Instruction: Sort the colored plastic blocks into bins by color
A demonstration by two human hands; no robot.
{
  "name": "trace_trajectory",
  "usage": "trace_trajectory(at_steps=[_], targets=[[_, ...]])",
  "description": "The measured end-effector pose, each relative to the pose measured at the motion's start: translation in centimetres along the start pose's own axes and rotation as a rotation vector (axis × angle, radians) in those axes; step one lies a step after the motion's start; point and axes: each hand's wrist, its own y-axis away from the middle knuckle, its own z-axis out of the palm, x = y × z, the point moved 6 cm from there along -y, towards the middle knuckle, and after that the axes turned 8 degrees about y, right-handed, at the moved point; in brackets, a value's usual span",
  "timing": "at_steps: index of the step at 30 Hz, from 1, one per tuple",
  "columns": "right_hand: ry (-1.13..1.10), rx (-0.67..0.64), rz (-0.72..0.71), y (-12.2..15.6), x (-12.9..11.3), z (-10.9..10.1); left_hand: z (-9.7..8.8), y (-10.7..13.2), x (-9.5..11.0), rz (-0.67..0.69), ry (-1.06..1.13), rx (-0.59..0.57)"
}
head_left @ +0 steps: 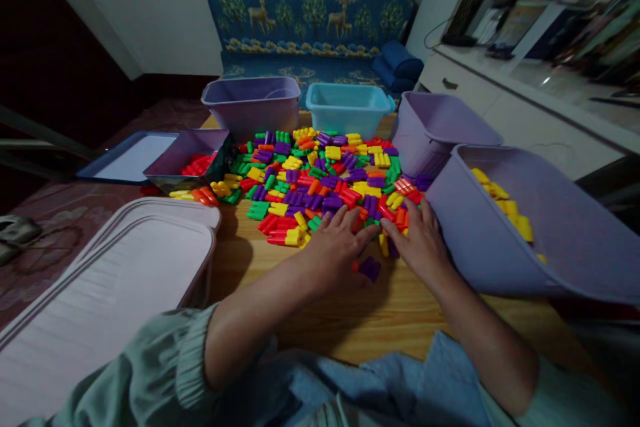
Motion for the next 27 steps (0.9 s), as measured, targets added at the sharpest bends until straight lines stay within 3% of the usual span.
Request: trace_trajectory(at_steps=[4,8,12,16,19,21,24,27], targets=[[-0.202,0.056,0.010,-0.8,-0.6,0.2,2.0,-0.3,0.1,-0.028,-0.017,0.053],[-0.428,0.078,-0.033,-1.4,-2.0,0.1,2.1,-0.2,-1.2,-0.076,-0.004,0.150],[-0.519,0.012,-0.058,-1.7,-3.8,0.3,1.8,0.0,-2.1,-0.095,-0.005,0.232],[-0.601,-0.123,-0.132,-2.3,-5.4,0.5,1.8,0.1,-2.7,-0.121,-0.005,0.240],[-0.708,-0.115,-0.183,-3.4,-5.5,0.3,1.8,0.1,-3.1,-0.134,-0.015,0.248],[-0.674,-0.011,-0.130,-4.6,-4.5,0.0,1.8,0.1,-3.3,-0.142,-0.021,0.261],[-0.423,0.158,0.074,-6.3,-2.3,-0.9,1.9,0.2,-3.5,-0.145,-0.024,0.268],[-0.198,0.149,0.249,-7.8,-0.6,-1.2,1.8,0.2,-3.4,-0.147,-0.033,0.269]])
